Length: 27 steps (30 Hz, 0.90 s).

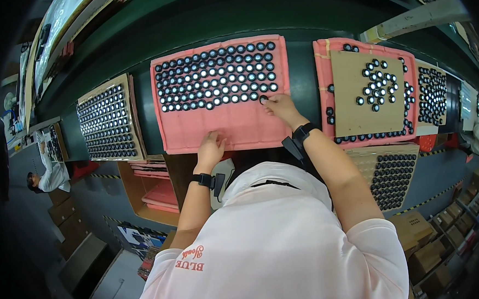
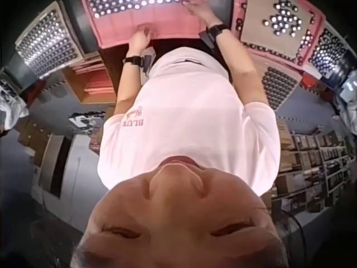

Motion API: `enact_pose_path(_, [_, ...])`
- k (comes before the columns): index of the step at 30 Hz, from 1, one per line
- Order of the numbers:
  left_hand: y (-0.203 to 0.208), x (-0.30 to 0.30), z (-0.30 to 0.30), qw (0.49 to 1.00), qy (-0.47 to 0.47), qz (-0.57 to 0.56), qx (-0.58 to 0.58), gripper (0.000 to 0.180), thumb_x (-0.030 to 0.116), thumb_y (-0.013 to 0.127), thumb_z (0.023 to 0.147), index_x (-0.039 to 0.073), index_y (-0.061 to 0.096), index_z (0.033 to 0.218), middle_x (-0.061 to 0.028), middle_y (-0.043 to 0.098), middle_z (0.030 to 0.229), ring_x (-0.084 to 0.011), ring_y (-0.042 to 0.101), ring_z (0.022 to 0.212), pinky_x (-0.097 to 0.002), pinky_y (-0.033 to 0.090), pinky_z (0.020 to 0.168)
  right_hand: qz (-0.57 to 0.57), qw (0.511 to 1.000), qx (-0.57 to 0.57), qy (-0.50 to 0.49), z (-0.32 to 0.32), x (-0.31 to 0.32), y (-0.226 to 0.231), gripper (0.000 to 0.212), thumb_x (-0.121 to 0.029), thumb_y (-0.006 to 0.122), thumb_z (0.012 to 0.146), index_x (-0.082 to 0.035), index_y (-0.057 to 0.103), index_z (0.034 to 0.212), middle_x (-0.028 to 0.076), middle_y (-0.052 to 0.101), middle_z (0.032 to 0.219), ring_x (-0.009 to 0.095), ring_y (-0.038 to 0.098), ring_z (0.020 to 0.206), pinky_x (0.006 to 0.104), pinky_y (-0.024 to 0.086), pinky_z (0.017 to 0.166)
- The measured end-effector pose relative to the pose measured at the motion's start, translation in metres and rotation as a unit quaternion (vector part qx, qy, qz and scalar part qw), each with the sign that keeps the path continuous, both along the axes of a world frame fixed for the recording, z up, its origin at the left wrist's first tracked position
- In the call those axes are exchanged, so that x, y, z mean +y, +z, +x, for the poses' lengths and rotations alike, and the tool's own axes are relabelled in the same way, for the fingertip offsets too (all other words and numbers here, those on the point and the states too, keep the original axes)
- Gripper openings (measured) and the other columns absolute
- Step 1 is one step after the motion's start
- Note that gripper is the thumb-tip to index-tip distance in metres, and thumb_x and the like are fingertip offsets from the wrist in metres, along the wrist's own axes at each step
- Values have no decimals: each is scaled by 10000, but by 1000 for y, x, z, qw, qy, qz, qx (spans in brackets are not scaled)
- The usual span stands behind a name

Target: The person picks up two earbuds from a tray, rotates them to inspect different sides, and places them back onto a pink foam tray. This process is repeated for several other earbuds, including moving a piece of cardboard to reach more items.

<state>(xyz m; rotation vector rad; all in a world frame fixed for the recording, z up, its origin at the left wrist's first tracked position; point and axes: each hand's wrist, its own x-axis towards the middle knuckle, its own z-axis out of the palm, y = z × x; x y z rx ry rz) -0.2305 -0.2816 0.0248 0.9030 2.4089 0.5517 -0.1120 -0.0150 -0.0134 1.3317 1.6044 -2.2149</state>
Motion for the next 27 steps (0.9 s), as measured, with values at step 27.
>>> enact_pose_path(27, [-37, 35, -89, 805, 324, 183, -462, 187, 110, 472, 955, -30, 570, 1029, -140, 677, 931, -196, 680, 769, -270, 511, 697, 29, 994, -99, -37, -15, -6, 5, 223, -184, 586, 932, 37, 608, 941, 120, 677, 824, 173, 665, 683, 268, 542, 607])
